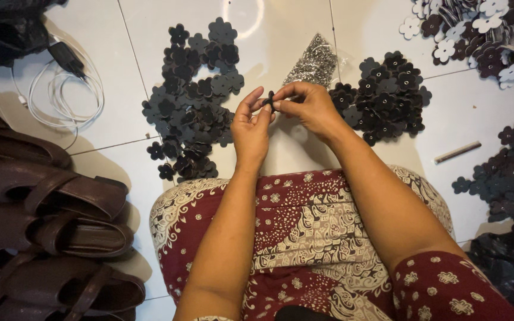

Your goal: The person sits on the floor and repeatedly picks up black flower-shaped pieces and small silver fasteners, then presses them together by hand. The assembled units are placed into a growing pile on the floor.

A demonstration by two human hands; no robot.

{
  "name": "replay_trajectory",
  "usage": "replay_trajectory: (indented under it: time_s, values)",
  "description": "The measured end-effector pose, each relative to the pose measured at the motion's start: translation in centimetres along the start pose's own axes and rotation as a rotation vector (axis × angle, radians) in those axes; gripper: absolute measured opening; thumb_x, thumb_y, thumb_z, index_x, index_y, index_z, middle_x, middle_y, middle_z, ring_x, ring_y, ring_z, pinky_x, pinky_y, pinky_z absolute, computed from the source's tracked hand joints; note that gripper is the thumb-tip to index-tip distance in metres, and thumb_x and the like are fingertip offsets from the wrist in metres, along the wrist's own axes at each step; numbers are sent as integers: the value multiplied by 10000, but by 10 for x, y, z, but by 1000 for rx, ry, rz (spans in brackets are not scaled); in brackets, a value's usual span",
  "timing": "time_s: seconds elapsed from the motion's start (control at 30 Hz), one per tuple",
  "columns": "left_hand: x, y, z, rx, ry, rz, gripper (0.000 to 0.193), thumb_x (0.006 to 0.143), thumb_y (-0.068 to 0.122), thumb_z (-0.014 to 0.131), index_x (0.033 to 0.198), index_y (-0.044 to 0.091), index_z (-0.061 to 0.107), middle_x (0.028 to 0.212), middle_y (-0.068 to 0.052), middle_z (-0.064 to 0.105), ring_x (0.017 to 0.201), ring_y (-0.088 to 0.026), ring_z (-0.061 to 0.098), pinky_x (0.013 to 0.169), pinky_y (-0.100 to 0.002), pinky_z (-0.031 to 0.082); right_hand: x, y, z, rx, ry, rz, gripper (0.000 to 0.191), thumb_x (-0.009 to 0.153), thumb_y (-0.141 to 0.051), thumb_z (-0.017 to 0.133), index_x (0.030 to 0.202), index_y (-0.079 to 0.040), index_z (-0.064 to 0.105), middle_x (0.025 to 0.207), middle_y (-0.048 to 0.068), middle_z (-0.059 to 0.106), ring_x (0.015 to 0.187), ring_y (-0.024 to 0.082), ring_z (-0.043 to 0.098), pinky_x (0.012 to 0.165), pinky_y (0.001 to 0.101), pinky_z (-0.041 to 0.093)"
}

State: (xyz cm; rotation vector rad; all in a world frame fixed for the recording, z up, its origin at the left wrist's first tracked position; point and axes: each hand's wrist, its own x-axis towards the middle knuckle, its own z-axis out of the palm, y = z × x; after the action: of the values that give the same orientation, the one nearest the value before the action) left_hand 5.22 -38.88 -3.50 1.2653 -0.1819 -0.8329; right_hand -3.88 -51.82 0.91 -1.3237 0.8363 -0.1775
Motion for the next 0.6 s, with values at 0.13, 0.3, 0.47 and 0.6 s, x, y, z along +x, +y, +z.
replay_trajectory:
  time_s: [0.13, 0.3, 0.47, 0.6]
  values:
    - [-4, 6, 2, 121, -27, 42, 408, 990, -16, 614, 1393, 47, 599, 1172, -32, 655, 867, -31, 652, 767, -175, 536, 3, 6, 0, 178, 8, 17, 273, 860, -1, 735, 1093, -67, 610, 1011, -2, 682, 901, 88, 687, 772, 249, 598]
    - [-7, 11, 7, 253, 4, 44, 401, 974, -11, 610, 1368, 60, 631, 1092, -12, 669, 719, 17, 555, 606, -154, 436, 3, 9, 0, 84, -25, -15, 282, 887, 24, 732, 1150, -30, 647, 1029, 30, 669, 951, 109, 675, 842, 262, 595]
    - [-6, 10, 8, 237, 0, 91, 388, 991, -2, 612, 1373, 64, 624, 1072, -20, 670, 864, -30, 607, 766, -191, 517, 2, 5, -2, 108, -66, 29, 279, 890, 15, 713, 1161, -25, 661, 1016, 28, 675, 939, 113, 691, 828, 271, 614]
    - [-5, 14, 7, 372, -9, 139, 384, 990, 19, 609, 1367, 84, 632, 1080, -44, 680, 969, -110, 658, 871, -265, 568, 2, 3, -2, 146, -83, 42, 281, 890, 13, 709, 1164, -17, 657, 1007, 36, 690, 923, 118, 703, 817, 278, 622]
